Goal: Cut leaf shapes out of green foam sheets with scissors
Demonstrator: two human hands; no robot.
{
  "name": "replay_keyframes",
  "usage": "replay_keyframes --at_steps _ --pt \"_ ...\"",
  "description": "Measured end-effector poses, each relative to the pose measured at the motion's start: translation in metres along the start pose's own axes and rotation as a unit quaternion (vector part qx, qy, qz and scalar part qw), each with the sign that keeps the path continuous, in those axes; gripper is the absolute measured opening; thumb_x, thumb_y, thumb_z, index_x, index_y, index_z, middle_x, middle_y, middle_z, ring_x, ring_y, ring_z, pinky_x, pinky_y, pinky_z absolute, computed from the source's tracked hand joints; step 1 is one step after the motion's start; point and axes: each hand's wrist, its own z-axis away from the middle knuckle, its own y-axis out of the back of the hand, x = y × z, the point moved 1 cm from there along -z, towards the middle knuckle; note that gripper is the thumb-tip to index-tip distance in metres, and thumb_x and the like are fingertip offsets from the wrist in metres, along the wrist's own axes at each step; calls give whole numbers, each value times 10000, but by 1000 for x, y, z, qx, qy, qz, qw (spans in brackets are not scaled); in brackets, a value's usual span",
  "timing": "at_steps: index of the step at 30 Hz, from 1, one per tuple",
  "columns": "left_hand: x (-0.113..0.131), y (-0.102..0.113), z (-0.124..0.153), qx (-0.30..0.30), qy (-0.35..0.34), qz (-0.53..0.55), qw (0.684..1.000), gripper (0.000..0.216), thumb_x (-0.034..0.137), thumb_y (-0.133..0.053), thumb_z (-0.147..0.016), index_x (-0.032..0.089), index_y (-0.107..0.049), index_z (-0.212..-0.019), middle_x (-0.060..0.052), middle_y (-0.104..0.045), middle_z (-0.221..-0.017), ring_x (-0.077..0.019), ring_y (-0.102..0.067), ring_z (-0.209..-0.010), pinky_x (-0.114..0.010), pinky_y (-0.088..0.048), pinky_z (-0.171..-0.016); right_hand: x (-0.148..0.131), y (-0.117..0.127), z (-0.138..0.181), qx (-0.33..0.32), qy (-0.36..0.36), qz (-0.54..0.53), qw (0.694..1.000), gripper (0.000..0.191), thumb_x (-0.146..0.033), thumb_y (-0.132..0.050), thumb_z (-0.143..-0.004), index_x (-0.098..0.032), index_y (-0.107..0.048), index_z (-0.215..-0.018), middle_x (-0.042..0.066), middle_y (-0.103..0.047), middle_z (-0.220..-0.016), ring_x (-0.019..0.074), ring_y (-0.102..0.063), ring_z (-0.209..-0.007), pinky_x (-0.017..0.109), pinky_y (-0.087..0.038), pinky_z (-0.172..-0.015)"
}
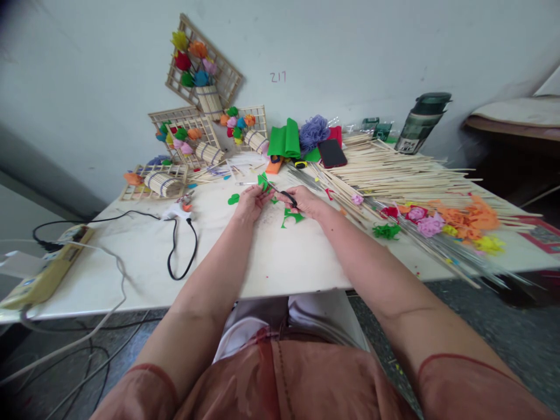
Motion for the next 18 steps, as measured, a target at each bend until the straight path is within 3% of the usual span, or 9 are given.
replay_keyframes --at_steps 18 --pt "-1 0 -2 28 -39 14 999 215 98 -679 -744 164 -492 -660 -3 -676 -711 -157 -701 -894 -350 -527 -925 -4 -4 4 6 -23 -7 1000 196 -211 -703 -790 -129 -568 -673 -54 -447 -459 28 -315 -326 163 -203 -300"
